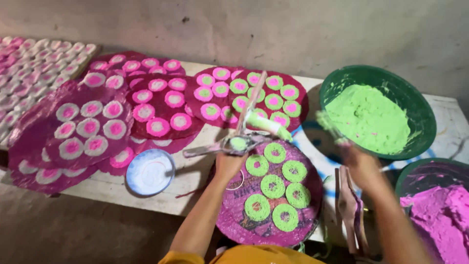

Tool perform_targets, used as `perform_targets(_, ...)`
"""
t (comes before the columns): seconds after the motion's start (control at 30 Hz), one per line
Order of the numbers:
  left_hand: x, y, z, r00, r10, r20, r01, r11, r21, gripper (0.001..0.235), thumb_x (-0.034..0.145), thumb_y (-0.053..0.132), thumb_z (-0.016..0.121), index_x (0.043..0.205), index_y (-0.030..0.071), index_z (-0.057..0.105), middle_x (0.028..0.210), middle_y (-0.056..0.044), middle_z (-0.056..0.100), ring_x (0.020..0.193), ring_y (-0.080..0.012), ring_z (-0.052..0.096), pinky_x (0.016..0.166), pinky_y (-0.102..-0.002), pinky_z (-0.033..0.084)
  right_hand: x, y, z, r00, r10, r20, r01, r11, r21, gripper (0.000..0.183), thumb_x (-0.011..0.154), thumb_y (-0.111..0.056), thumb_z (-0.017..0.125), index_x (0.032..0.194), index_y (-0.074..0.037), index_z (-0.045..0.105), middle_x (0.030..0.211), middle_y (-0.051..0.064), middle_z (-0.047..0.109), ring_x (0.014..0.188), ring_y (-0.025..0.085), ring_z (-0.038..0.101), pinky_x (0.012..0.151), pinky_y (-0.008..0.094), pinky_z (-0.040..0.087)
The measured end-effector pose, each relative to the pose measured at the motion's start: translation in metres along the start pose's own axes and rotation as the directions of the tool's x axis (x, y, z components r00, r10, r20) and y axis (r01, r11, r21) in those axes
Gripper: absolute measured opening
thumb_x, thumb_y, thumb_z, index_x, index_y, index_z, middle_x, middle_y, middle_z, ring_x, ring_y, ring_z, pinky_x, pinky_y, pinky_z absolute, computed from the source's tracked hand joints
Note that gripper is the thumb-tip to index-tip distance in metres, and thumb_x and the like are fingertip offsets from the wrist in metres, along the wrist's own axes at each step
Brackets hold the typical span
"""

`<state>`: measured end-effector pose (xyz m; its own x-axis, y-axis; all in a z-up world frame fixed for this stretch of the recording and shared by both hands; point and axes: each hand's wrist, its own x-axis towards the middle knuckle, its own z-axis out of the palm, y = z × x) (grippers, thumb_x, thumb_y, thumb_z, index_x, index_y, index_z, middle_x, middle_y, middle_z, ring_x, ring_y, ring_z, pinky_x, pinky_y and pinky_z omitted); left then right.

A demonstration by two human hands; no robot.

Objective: The person prepares colorful snacks by placing green dough into circular molds on mats and pressing them with a wooden tool.

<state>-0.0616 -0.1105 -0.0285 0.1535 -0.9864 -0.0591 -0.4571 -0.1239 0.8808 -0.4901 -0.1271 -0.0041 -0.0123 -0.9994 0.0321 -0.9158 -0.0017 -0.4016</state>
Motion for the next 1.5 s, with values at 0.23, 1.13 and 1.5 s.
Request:
perform_targets(0.23, -0.051, -0.007, 0.036, 0.885, -0.180, 0.430, 0.420, 0.708, -0.567, 0.045, 0.074, 0.006, 0.074, 0.118, 0.011, 0.065, 0.099, -0.012, 0.068, 0.089, -0.0243, 0.066, 0.077, -0.037, 0.057, 0.080, 0.041, -0.066, 0.952, -0.179, -0.249, 0.025, 0.856, -0.517, 0.055, 0.090, -0.041, 0.070, 0.137, -0.012, 0.064, 0.143, 0.014, 0.063, 0.131, 0.041, 0.058, 0.099, 0.057, 0.045)
perform_targets(1.13, -0.112, 0.074, -0.100, 0.777, 0.445, 0.445, -0.365, 0.895, -0.258, 0.027, 0.088, 0.024, 0.073, 0.110, 0.011, 0.062, 0.092, -0.004, 0.070, 0.082, -0.0201, 0.071, 0.072, -0.037, 0.059, -0.106, -0.291, -0.092, 0.277, -0.908, -0.315, 0.940, 0.187, 0.286, 0.089, 0.085, -0.005, 0.068, 0.161, -0.027, 0.027, 0.141, 0.027, 0.056, 0.122, 0.047, 0.066, 0.095, 0.048, 0.060)
perform_targets(1.5, -0.083, 0.069, -0.097, 0.656, 0.626, 0.421, -0.665, 0.744, -0.070, 0.035, 0.080, 0.025, 0.077, 0.110, 0.010, 0.067, 0.102, -0.012, 0.070, 0.094, -0.0295, 0.068, 0.081, -0.041, 0.055, -0.101, -0.280, -0.060, 0.579, -0.785, -0.221, 0.693, 0.332, 0.640, 0.089, 0.099, -0.025, 0.073, 0.166, -0.011, 0.016, 0.165, 0.025, 0.031, 0.153, 0.040, 0.037, 0.124, 0.049, 0.034)
